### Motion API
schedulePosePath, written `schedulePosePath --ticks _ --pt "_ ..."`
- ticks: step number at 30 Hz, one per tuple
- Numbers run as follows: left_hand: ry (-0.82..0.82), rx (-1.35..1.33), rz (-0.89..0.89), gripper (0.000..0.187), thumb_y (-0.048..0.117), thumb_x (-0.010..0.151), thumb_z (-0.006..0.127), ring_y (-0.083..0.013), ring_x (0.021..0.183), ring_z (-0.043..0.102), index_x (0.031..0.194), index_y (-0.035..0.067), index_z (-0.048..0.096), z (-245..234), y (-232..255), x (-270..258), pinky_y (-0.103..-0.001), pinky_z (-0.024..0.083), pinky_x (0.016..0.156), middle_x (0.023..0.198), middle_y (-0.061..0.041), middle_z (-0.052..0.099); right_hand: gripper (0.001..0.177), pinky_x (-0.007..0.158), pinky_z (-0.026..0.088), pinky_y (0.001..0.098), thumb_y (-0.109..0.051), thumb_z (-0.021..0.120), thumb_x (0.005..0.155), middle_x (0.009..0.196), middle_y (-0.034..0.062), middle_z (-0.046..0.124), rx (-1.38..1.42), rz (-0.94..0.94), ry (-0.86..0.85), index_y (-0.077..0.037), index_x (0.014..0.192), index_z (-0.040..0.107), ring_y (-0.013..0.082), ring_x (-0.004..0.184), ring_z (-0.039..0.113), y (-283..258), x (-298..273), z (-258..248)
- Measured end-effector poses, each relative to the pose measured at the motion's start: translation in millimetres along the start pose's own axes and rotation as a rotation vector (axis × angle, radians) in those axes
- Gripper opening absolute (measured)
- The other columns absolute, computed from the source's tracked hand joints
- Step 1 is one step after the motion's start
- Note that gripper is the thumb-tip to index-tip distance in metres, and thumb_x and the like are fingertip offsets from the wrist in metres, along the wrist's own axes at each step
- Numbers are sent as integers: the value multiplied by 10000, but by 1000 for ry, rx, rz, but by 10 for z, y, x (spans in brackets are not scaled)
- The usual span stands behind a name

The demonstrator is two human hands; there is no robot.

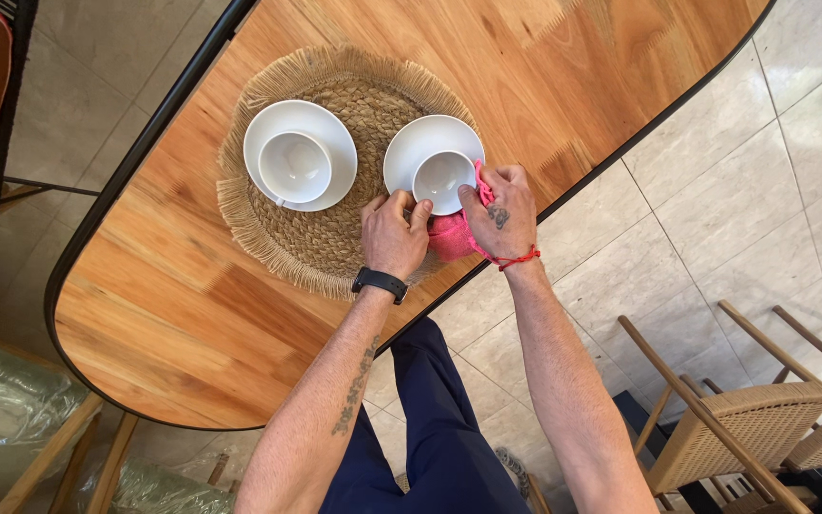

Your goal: The person wipes the inside and outside of several ceramic cups and plates with a pink cloth, placing them on two wooden tables.

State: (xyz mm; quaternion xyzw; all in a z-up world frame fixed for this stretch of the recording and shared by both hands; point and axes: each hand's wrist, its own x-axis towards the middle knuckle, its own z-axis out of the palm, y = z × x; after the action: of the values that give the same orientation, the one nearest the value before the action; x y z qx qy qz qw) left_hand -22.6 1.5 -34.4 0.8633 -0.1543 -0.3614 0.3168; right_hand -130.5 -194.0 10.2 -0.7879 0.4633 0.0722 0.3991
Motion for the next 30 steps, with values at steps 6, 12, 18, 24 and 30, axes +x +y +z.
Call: schedulePosePath --ticks 6,12,18,24,30 --pt "-10 -139 18 308 396 1224 855 -610 1200 816 1085 126 803 -137 132 -32 -709 628 1080 999 -266 860 338 1222 652 676 -327 941 1116 1511 251 841 49 -66 38 -125 1387 934 595 1424 813 -23 -5 45" --pt "4 -175 -17 327 409 1263 833 -557 1276 837 1117 116 830 -332 257 -65 -689 630 1171 1079 -212 882 365 1266 637 691 -314 940 1150 1541 258 874 80 -113 55 -128 1464 936 575 1462 813 -114 -26 85" --pt "106 -208 42 330 417 1250 872 -571 1221 833 1130 111 846 -366 119 86 -694 645 1113 1082 -193 880 388 1253 653 652 -422 945 1183 1497 217 894 85 -146 87 -174 1482 936 532 1432 838 -192 -8 187" --pt "148 -223 45 332 453 1237 891 -545 1207 833 1138 139 854 -310 42 140 -666 664 1074 1090 -176 886 435 1255 648 645 -464 936 1210 1484 219 892 87 -144 122 -146 1507 930 519 1429 846 -164 5 272" --pt "127 -255 24 363 518 1244 887 -490 1270 850 1306 161 867 -326 24 15 -635 704 1066 1242 -163 912 481 1296 625 655 -479 928 1249 1501 231 888 146 -191 117 -139 1588 905 514 1488 821 -96 -40 267"
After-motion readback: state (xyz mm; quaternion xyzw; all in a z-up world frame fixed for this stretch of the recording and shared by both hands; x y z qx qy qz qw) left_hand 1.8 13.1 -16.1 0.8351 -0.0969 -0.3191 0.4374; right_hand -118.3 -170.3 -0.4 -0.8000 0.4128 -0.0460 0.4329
